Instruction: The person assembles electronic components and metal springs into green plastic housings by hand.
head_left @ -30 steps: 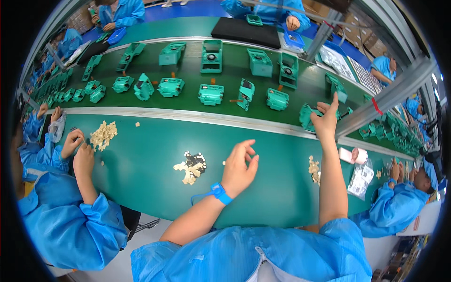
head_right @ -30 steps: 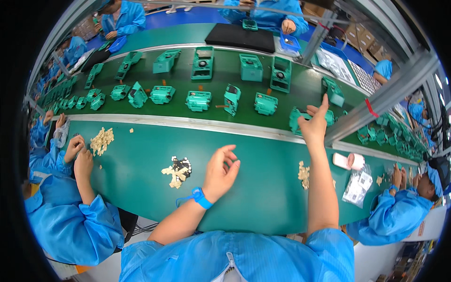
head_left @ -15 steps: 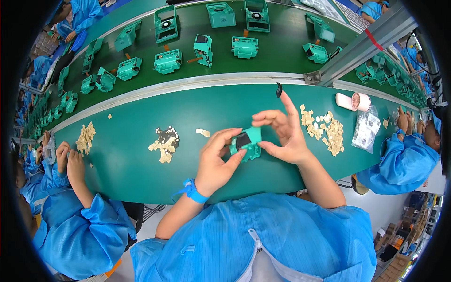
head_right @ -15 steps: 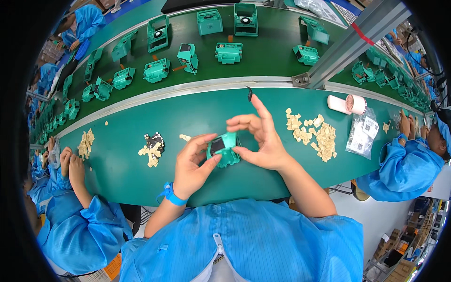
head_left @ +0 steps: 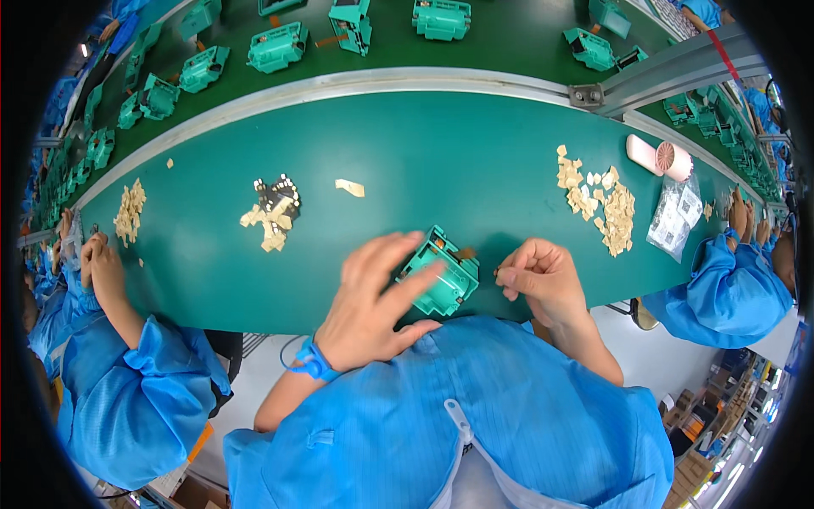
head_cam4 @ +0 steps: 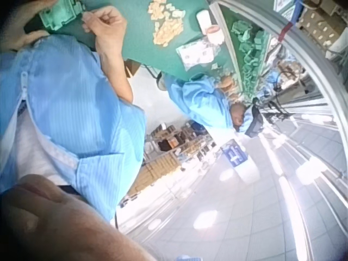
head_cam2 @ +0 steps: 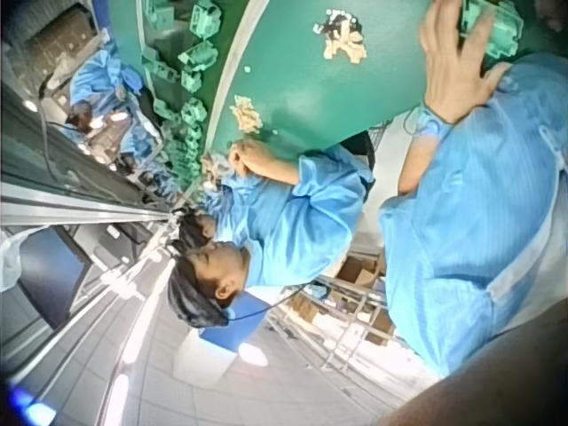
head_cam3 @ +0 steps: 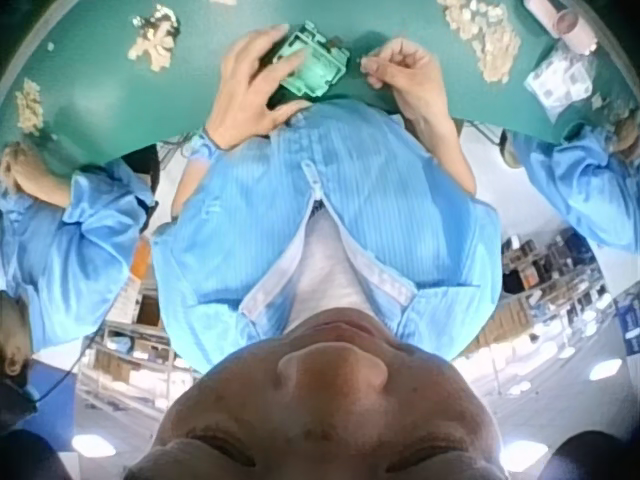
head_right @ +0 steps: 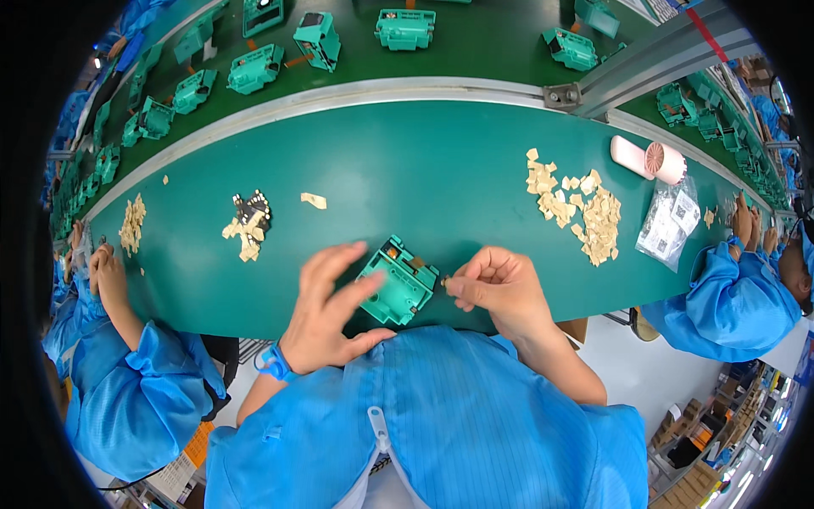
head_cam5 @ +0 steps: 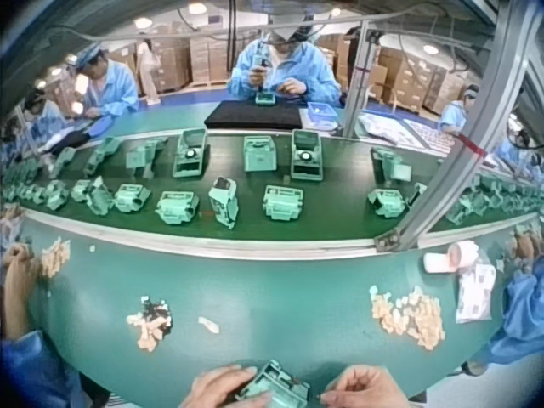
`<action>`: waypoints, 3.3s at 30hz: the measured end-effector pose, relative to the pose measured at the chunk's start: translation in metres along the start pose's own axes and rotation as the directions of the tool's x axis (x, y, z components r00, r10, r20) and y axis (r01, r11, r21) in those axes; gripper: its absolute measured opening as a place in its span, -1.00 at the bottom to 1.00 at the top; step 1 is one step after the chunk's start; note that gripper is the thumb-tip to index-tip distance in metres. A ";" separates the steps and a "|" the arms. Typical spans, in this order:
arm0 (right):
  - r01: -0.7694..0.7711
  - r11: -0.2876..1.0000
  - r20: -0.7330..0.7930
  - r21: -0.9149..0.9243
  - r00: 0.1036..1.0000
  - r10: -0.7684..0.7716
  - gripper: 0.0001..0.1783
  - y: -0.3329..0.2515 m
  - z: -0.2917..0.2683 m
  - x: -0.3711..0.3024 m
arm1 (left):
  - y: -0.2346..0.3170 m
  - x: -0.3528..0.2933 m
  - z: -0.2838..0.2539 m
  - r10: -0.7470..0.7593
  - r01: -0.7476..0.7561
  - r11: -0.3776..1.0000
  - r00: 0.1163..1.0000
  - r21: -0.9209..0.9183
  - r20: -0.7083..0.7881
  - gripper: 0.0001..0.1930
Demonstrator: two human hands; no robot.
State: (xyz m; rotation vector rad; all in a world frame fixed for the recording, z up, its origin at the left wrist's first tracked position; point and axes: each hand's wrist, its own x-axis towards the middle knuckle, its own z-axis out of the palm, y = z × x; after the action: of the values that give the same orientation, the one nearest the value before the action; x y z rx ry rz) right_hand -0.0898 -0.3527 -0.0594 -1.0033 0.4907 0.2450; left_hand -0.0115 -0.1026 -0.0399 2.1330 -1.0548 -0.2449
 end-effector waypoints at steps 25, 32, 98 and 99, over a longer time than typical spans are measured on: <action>-0.238 0.920 0.185 -0.313 0.934 0.304 -0.80 -0.006 0.010 0.032 | -0.010 0.013 0.046 0.015 -0.015 1.000 0.987 0.003 -0.159 -0.40; -0.270 0.918 0.191 -0.289 0.924 0.332 -0.80 -0.009 0.014 0.034 | -0.012 0.013 0.045 0.025 -0.024 1.000 0.988 0.005 -0.156 -0.40; -0.277 0.920 0.047 -0.278 0.953 0.301 -0.82 -0.001 0.013 0.030 | -0.022 0.009 0.050 0.257 -0.257 0.966 0.945 0.027 -0.200 -0.79; -0.274 0.923 0.042 -0.270 0.954 0.296 -0.82 -0.001 0.012 0.030 | -0.022 0.010 0.050 0.264 -0.264 0.964 0.945 0.025 -0.192 -0.79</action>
State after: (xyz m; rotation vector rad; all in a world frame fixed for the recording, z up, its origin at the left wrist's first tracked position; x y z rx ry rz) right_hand -0.0604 -0.3439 -0.0685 -1.1727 0.5380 0.6242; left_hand -0.0146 -0.1277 -0.0890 1.9416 -1.2068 0.0898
